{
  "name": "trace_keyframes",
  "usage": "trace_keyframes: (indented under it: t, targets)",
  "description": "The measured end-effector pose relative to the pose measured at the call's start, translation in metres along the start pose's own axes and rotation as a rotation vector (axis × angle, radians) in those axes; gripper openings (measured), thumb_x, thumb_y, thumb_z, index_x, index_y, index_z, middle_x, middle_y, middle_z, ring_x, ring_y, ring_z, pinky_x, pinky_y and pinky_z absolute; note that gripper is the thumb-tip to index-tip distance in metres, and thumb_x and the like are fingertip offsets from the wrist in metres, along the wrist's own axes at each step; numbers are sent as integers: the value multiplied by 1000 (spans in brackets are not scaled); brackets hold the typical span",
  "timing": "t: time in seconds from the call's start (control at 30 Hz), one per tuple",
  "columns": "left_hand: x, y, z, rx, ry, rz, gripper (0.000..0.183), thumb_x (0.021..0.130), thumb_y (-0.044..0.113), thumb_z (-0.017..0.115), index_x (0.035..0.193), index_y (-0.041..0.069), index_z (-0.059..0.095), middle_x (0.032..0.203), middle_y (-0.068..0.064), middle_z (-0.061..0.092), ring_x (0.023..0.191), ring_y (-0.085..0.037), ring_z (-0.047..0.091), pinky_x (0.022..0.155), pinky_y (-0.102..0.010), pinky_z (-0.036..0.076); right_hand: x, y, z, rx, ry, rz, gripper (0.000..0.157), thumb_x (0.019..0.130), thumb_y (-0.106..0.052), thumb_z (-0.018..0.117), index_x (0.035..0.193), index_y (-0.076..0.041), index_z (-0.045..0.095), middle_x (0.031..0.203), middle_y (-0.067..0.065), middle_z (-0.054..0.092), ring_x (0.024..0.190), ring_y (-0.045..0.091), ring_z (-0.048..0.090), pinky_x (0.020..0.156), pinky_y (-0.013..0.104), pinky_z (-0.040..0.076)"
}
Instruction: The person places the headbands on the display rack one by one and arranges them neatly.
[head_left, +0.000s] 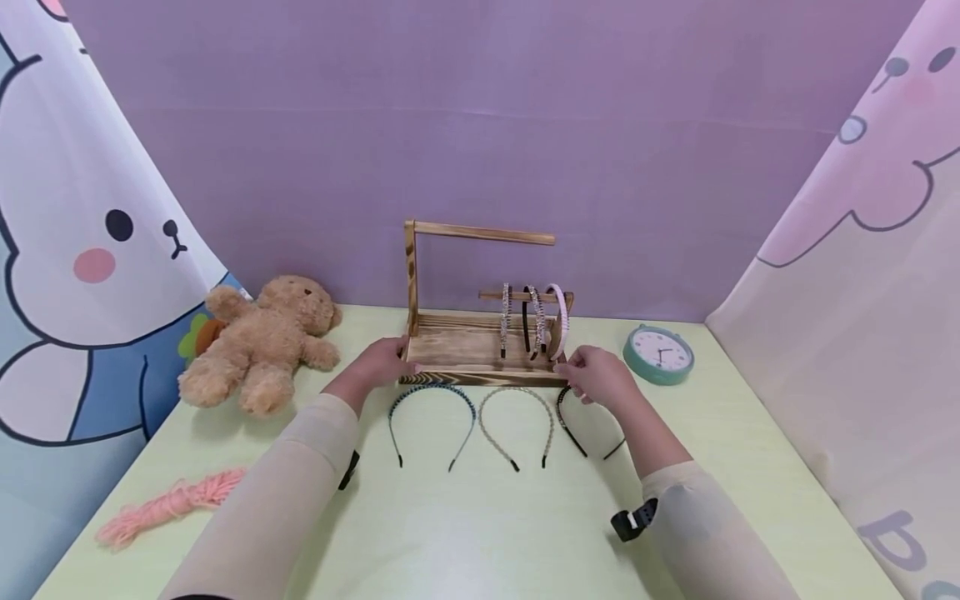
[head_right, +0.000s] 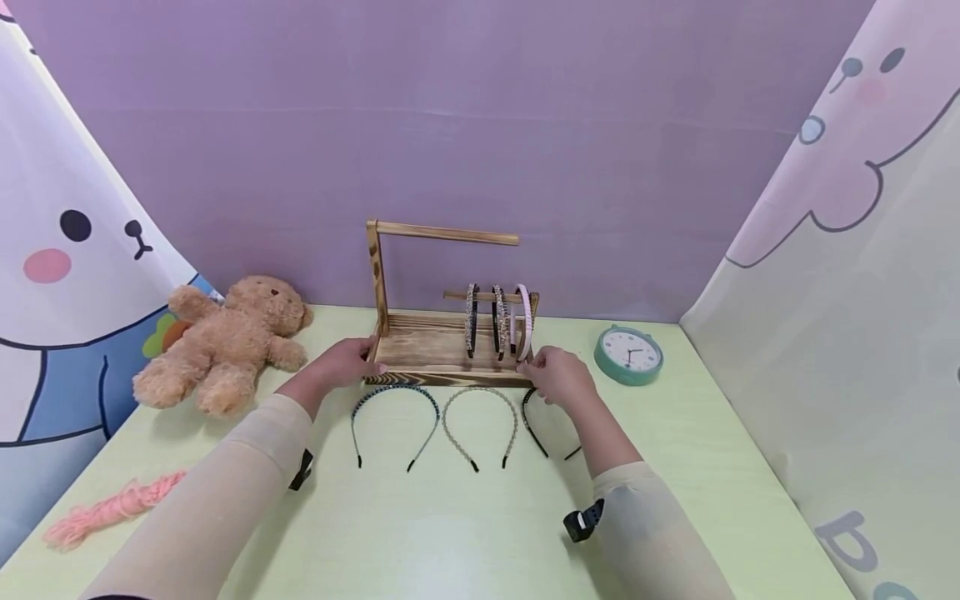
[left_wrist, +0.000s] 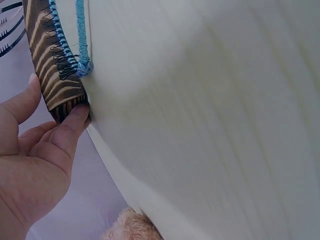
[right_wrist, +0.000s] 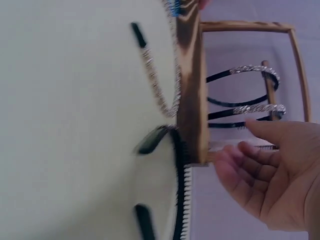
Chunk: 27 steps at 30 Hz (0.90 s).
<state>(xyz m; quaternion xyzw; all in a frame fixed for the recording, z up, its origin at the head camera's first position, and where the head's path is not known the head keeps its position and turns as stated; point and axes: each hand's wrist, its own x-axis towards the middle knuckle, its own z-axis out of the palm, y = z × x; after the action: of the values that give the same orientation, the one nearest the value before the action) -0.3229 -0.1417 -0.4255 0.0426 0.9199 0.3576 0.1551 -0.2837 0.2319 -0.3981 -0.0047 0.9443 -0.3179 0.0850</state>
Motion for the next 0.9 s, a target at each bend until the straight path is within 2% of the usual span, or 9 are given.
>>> trace_keyframes:
  t: [0.2, 0.33, 0.57, 0.73, 0.9]
  targets:
    - [0, 0, 1, -43, -11, 2, 71, 99, 25, 59, 157, 8, 22, 155, -20, 36, 143, -40, 32, 115, -54, 31, 0, 14, 14, -124, -169, 122, 38, 93, -44, 65, 94, -6, 62, 71, 10, 64, 59, 23, 65, 58, 37, 57]
    - [0, 0, 2, -65, -9, 1, 70, 99, 24, 59, 157, 8, 22, 155, -19, 36, 143, -40, 31, 115, -54, 31, 0, 21, 22, -151, -239, 132, 34, 93, -38, 67, 98, -5, 63, 64, 10, 62, 54, 23, 65, 54, 36, 57]
    - [3, -2, 2, -74, -9, -6, 71, 99, 23, 60, 157, 8, 22, 154, -19, 38, 143, -39, 32, 115, -55, 31, 2, 25, 24, -67, -258, 107, 22, 92, -20, 69, 100, -2, 60, 76, 13, 64, 62, 23, 66, 53, 34, 58]
    - [2, -1, 2, -88, -10, -2, 70, 99, 23, 60, 157, 9, 22, 152, -19, 41, 141, -39, 36, 114, -54, 33, -2, 23, 17, -73, -244, 99, 18, 93, -19, 65, 100, -4, 59, 80, 11, 64, 65, 23, 65, 54, 35, 58]
    - [2, -2, 2, -76, -13, -8, 72, 99, 23, 60, 157, 8, 20, 155, -19, 36, 144, -39, 31, 115, -54, 31, -4, 21, 1, -39, -233, 76, 20, 94, -21, 61, 104, -3, 57, 80, 13, 65, 66, 23, 65, 57, 38, 59]
